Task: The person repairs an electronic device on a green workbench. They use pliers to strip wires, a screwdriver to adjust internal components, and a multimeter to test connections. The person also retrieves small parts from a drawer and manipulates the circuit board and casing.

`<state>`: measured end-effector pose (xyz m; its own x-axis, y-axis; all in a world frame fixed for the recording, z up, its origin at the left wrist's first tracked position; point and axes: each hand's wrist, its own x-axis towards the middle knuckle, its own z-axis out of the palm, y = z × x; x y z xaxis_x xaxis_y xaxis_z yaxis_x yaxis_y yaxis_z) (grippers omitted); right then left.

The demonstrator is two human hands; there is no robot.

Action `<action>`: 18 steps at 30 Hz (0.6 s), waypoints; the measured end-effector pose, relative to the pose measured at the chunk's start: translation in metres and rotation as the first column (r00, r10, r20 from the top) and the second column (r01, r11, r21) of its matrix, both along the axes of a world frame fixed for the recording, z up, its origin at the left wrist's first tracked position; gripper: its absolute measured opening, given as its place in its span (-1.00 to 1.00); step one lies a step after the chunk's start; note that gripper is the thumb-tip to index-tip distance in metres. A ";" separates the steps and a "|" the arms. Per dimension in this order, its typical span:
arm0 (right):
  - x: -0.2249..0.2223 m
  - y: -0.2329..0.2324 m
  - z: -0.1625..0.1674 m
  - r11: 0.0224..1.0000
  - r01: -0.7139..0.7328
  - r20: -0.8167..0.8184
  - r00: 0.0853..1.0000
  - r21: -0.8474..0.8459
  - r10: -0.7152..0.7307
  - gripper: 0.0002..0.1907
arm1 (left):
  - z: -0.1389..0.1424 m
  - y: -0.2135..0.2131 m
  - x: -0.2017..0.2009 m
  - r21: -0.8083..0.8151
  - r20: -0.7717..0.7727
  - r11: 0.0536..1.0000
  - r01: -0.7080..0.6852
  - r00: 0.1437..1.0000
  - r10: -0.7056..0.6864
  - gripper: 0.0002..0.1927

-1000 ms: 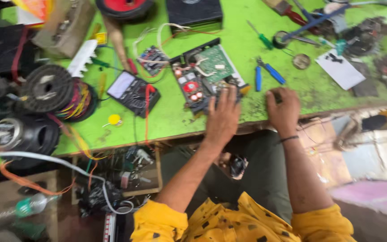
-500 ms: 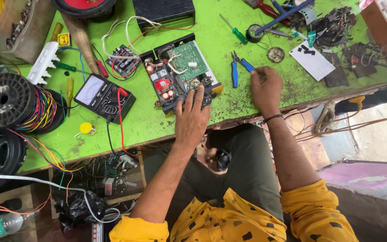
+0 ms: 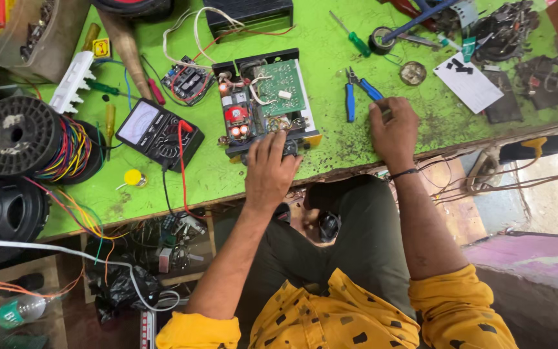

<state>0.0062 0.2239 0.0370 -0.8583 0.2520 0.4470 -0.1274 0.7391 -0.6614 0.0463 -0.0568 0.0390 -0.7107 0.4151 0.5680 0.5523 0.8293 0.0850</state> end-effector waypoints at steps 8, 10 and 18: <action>-0.098 0.003 -0.001 0.942 0.061 -0.113 0.993 0.330 -0.025 -0.81 | -0.005 0.012 0.002 0.057 0.022 0.992 -0.109 0.994 0.108 -0.61; -0.136 0.000 -0.002 0.852 0.114 -0.130 0.990 0.511 -0.054 -0.77 | -0.003 0.011 0.002 0.080 0.032 0.987 -0.137 0.990 0.135 -0.65; -0.169 -0.004 0.011 0.809 0.034 -0.162 0.984 0.586 0.076 -0.79 | 0.005 0.007 0.002 0.148 0.060 0.982 -0.118 0.992 0.110 -0.73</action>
<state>-0.1631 0.2202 0.0475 -0.7574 -0.1219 0.6415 -0.2168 0.9736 -0.0709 0.0479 -0.0499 0.0443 -0.7780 0.2418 0.5799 0.4467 0.8619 0.2398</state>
